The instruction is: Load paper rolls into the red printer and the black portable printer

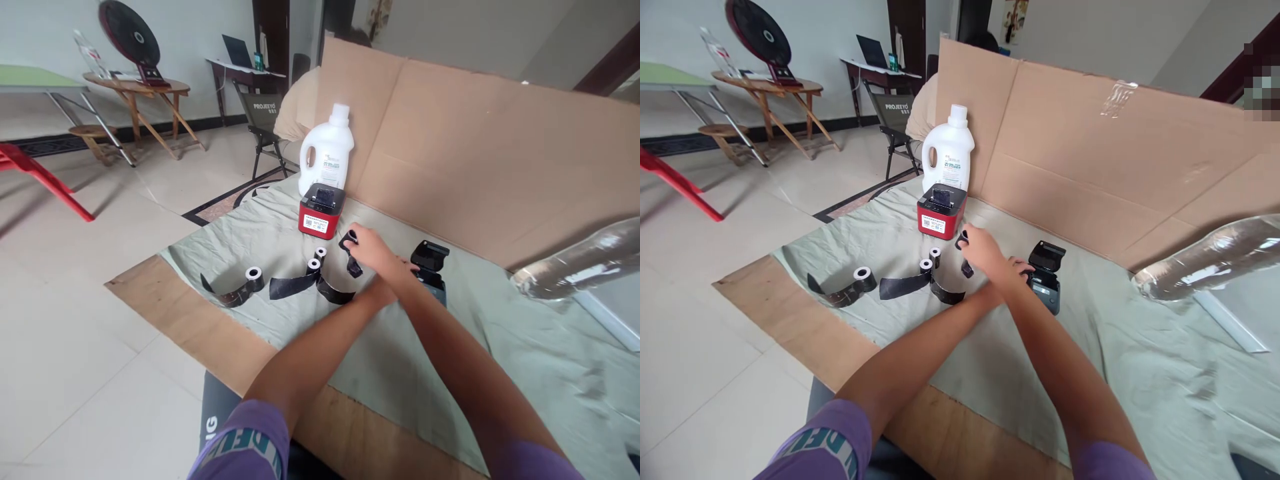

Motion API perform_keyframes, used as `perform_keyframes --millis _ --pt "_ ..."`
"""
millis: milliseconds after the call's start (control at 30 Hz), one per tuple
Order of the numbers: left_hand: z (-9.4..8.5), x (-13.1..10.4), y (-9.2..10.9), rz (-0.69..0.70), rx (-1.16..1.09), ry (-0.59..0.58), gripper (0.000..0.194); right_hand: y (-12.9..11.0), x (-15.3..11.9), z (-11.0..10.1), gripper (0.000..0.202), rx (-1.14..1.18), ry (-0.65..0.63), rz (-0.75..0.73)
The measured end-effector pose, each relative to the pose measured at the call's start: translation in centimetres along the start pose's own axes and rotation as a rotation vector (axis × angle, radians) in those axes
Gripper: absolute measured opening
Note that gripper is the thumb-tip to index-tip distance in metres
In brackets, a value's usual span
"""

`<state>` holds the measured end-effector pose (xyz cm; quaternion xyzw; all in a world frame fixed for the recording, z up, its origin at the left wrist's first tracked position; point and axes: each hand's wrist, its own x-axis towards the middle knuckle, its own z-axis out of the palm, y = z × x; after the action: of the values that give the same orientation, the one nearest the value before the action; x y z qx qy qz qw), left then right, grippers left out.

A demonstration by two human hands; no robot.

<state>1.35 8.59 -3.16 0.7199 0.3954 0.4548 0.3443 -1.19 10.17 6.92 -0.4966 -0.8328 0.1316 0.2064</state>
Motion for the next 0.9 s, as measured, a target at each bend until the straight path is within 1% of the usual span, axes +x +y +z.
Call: perform_keyframes --millis 67,133,167,233,300,333,400,467,533,600,667,733,800,900 --pt "-0.1 0.0 -0.1 0.006 0.005 -0.022 0.028 0.0 0.9 2.6 0.007 -0.023 -0.063 0.067" --pt "-0.2 0.0 0.0 0.0 0.004 -0.036 0.029 0.3 1.1 3.6 0.01 -0.023 -0.104 0.138" --pt "-0.2 0.0 0.1 -0.003 0.003 -0.042 0.029 0.4 1.0 3.6 0.014 -0.018 -0.092 0.156" --pt "-0.3 0.0 0.3 -0.006 0.004 -0.043 0.029 0.0 0.4 2.7 0.025 0.008 -0.009 0.125" --pt "-0.5 -0.1 0.6 -0.015 0.007 -0.038 0.029 -1.0 -0.7 1.4 0.036 0.063 0.064 0.029" --pt "-0.5 -0.1 0.7 -0.023 0.008 -0.038 0.029 -1.8 -1.2 0.8 0.037 0.097 0.058 -0.035" --pt "-0.7 -0.2 0.9 -0.037 0.008 -0.043 0.03 -3.3 -2.2 -0.1 0.033 0.142 -0.032 -0.147" --pt "-0.8 -0.3 1.0 -0.05 0.009 -0.053 0.03 -4.5 -2.8 -0.5 0.027 0.138 -0.125 -0.198" --pt "-0.8 -0.4 1.1 -0.052 0.012 -0.055 0.031 -5.2 -2.9 -0.3 0.025 0.101 -0.144 -0.199" --pt "-0.8 -0.5 1.2 -0.058 0.017 -0.053 0.031 -5.3 -2.5 0.0 0.032 0.049 -0.165 -0.178" --pt "-0.8 -0.5 1.4 -0.08 0.026 -0.058 0.032 -5.3 -2.0 0.5 0.037 -0.01 -0.244 -0.14" --pt "-0.9 -0.5 1.6 -0.111 0.033 -0.067 0.032 -5.2 -1.8 0.9 0.036 -0.056 -0.312 -0.099" --pt "-1.1 -0.6 1.9 -0.125 0.035 -0.069 0.032 -5.1 -1.7 1.3 0.033 -0.082 -0.312 -0.09" --pt "-1.4 -0.6 2.2 -0.124 0.021 -0.059 0.033 -4.7 -1.6 1.4 0.027 -0.088 -0.27 -0.142"
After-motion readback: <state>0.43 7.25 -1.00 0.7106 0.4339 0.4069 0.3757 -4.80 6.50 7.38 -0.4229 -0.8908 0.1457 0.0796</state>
